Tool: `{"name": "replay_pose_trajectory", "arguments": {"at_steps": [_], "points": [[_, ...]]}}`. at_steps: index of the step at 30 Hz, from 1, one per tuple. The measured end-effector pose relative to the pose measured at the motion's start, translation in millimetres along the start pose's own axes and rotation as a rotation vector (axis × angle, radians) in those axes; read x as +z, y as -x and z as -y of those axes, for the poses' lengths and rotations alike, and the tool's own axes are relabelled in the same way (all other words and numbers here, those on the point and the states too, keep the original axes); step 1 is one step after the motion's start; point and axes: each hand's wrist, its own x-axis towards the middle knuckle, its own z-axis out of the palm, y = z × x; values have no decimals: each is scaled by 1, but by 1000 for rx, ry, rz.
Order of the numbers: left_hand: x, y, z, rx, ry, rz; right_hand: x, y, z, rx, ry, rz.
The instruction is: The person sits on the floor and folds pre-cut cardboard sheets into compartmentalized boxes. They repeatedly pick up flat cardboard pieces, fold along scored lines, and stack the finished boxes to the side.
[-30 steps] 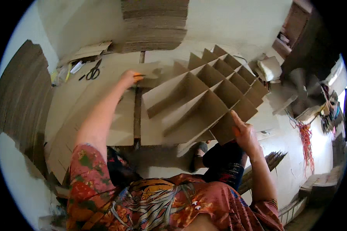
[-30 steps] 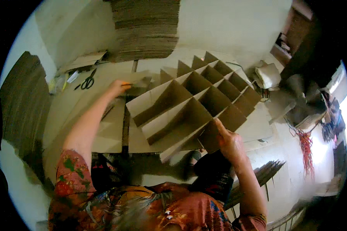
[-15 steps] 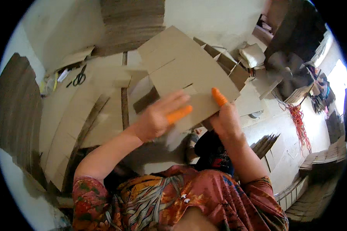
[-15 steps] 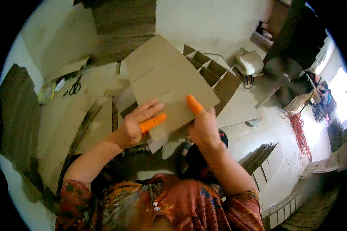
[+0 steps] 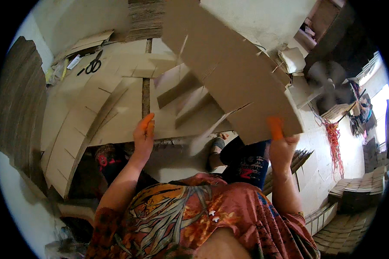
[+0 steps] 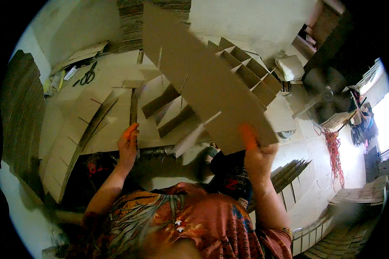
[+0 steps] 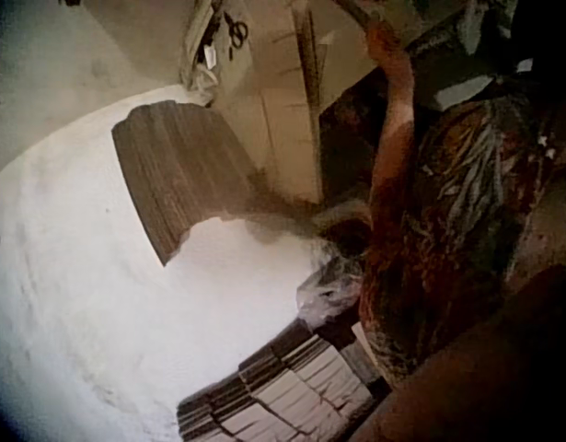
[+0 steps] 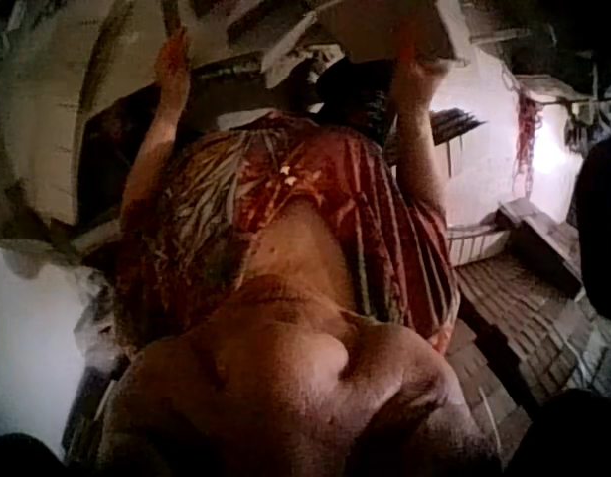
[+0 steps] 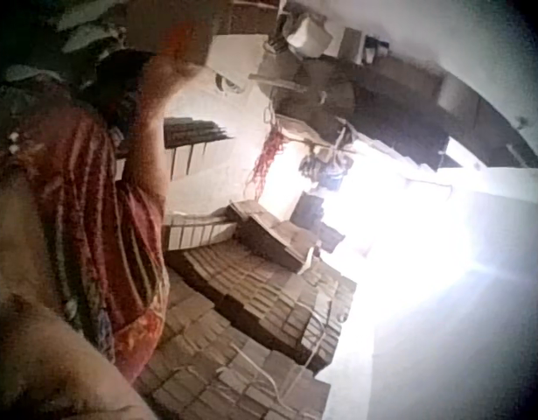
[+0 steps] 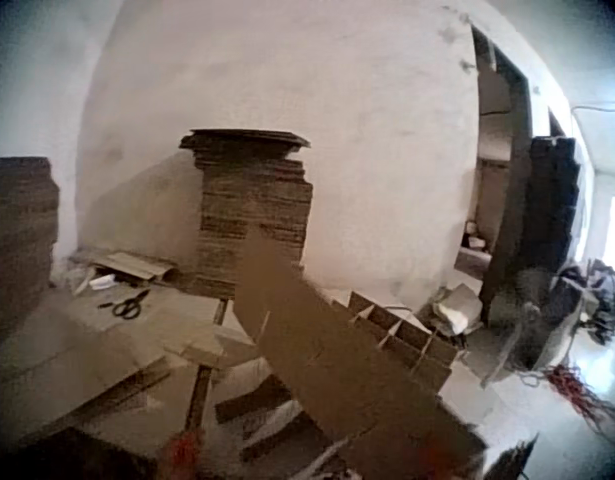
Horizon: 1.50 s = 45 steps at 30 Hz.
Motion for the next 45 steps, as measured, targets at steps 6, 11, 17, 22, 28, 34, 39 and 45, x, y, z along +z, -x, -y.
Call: {"name": "replay_pose_trajectory", "arguments": {"at_steps": [6,11,17,22,28,34,39,45], "points": [[5,-6,37,39,19,35,9,1,8,-14,22,5],[8,-10,34,-42,3,47,14,1,10,-55,121,-18],[10,-11,34,-47,119,21,9,1,8,-48,125,53],[10,-15,36,-119,79,29,11,0,10,-48,110,19],[10,-15,41,-87,107,31,17,-4,14,-32,66,21],[14,-16,42,-82,134,27,10,-5,5,-42,154,109],[12,-14,45,-26,197,34,13,-10,13,114,7,79],[10,-13,48,-65,180,45,16,-11,6,11,45,140]]}}
